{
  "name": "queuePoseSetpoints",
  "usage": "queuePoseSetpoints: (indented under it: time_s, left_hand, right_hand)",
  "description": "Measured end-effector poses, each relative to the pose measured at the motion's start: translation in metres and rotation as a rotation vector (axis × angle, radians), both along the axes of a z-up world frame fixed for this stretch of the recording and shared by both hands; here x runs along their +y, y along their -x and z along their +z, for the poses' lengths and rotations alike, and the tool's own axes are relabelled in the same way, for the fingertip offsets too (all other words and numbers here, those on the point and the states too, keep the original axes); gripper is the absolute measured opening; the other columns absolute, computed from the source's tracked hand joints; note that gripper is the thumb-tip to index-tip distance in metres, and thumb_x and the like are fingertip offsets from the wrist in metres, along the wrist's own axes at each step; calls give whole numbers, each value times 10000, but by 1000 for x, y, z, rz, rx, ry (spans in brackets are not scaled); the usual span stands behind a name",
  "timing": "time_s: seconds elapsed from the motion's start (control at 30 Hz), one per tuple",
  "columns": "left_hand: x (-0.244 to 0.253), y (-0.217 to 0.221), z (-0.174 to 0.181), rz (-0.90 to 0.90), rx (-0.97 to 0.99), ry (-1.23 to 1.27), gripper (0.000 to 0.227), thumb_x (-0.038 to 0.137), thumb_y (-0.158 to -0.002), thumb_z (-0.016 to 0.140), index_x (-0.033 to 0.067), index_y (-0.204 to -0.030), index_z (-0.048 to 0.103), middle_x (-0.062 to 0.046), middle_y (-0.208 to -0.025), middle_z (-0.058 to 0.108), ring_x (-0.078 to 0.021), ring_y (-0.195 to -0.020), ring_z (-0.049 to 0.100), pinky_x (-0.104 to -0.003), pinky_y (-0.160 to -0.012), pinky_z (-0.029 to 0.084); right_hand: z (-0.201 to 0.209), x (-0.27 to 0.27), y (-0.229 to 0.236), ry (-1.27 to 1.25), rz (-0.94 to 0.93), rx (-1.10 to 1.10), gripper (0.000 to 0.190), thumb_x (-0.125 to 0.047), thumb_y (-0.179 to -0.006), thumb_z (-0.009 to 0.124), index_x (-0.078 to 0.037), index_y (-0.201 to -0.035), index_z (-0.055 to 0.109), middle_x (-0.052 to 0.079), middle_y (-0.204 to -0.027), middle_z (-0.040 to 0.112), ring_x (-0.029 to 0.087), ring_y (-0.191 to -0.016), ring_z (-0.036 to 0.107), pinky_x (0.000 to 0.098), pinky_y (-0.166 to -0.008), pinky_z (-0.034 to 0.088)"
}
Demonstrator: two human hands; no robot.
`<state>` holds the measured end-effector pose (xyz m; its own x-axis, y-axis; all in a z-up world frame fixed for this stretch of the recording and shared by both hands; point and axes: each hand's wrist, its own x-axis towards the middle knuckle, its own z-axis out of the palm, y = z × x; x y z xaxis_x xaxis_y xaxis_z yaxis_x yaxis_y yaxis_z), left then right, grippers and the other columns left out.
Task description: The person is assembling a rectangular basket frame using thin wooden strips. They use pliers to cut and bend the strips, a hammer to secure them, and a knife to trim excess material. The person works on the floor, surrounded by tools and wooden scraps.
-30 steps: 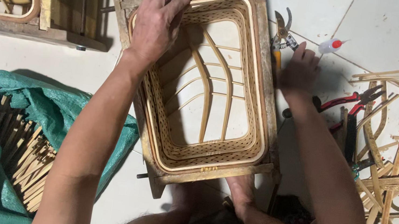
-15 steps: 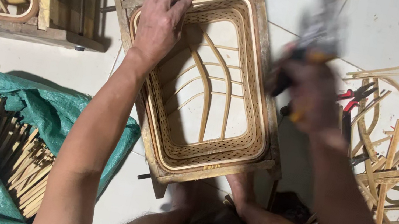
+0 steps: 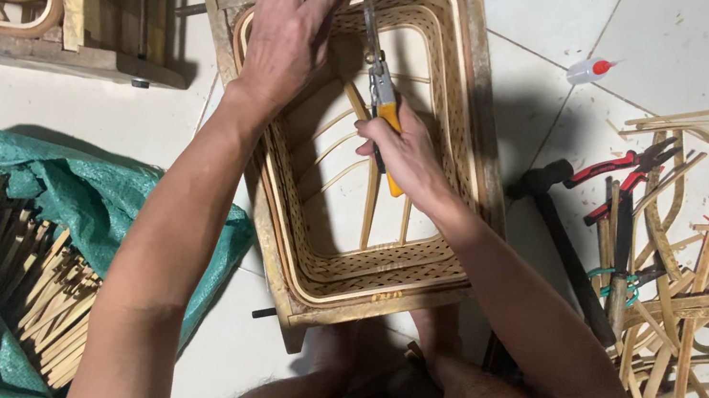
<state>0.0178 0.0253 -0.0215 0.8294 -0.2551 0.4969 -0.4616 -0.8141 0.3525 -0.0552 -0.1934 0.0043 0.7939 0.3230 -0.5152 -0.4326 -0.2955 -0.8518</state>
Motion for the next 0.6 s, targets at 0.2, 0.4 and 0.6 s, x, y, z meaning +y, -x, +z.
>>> queuePoseSetpoints:
  time_s: [0.2,0.4,0.6]
  left_hand:
    - [-2,0,7,-10,15,10,492,-98,-833,764,21,-1308,718,-96,-1039,523,-262,-989,486,-415,-885,470]
    - [-1,4,10,-27,32,38,508,-96,-794,762,12,-1289,716,-105,-1045,530,-271,-1001,501,-421,-897,467]
    - [-2,-1,2,-7,-14,16,475,-82,-869,765,45,-1324,718,-69,-1056,542,-246,-992,493,-402,-890,468]
  right_hand:
    - [1,4,-3,62,6,9,555,-376,-880,567,-66,-1334,488,71,-974,618,200,-918,704,404,-820,522]
    - [9,13,-9,73,-15,-46,605,-365,-895,595,-23,-1389,523,138,-1048,668,234,-923,728,412,-854,554]
    - [15,15,-15,74,11,-65,794,-343,-866,572,-74,-1561,300,109,-1077,649,208,-893,713,386,-826,591]
